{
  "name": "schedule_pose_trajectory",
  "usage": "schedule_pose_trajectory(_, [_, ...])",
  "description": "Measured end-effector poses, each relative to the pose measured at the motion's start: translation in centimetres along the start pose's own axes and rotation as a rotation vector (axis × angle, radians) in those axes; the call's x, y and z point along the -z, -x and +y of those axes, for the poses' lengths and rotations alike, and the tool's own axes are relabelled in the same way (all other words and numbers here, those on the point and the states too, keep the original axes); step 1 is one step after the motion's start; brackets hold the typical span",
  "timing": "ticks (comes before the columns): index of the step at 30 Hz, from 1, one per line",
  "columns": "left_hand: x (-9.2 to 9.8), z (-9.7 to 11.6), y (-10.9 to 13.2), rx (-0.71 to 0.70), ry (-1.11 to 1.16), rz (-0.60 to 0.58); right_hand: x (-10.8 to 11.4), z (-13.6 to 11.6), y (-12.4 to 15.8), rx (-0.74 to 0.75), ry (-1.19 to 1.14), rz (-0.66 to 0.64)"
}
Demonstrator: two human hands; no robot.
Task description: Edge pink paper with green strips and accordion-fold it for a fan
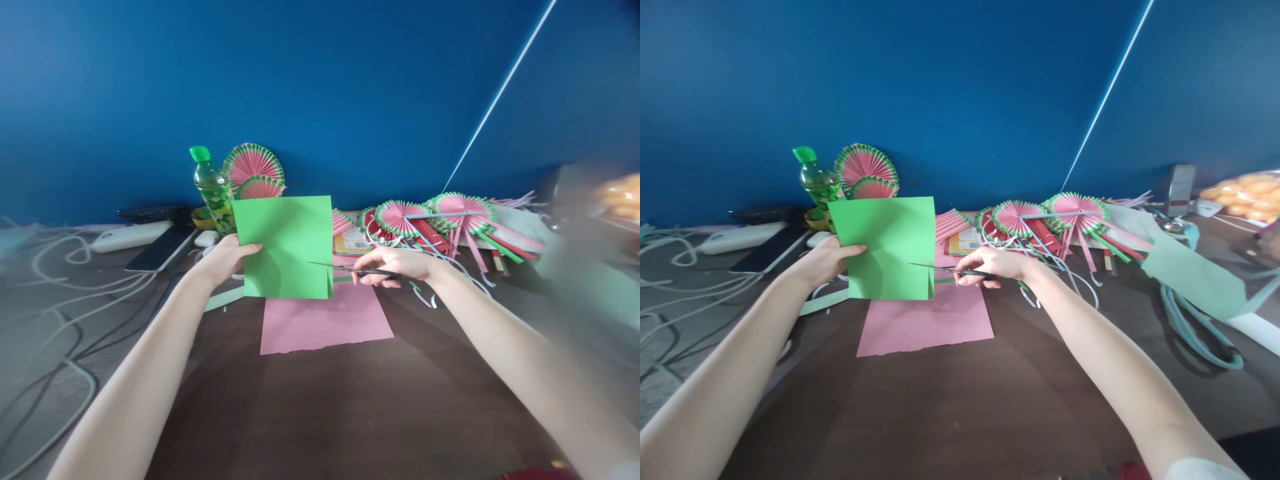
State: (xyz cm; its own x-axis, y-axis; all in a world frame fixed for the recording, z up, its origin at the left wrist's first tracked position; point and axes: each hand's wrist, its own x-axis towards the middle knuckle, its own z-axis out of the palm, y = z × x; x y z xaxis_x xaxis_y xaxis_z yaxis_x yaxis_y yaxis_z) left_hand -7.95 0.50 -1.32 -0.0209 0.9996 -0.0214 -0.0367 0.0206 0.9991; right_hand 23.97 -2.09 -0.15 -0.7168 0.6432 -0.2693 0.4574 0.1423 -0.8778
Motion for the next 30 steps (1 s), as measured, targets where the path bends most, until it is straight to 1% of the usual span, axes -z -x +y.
schedule_pose_trajectory(3, [0.22,-0.04,-0.12,0.095,-0.059,-0.138,-0.07,-0.08,-0.03,-0.010,-0.007,0.000])
schedule_pose_trajectory(7, [0.49,-0.10,-0.26,0.073,-0.084,-0.135,-0.17,-0.06,-0.11,-0.021,-0.019,0.002])
schedule_pose_trajectory(13, [0.34,-0.05,-0.20,0.088,-0.084,-0.147,-0.12,-0.01,-0.15,-0.024,0.004,-0.012])
schedule_pose_trajectory(19, [0.31,-0.27,-0.34,0.074,-0.073,-0.143,-0.20,-0.07,-0.13,-0.048,0.006,-0.001])
schedule_pose_trajectory(26, [0.39,-0.40,-0.41,0.085,-0.063,-0.124,-0.15,-0.17,-0.02,-0.023,0.019,-0.030])
schedule_pose_trajectory(30, [0.63,-0.58,-0.61,0.079,-0.087,-0.135,-0.16,-0.35,0.02,-0.020,0.031,-0.034])
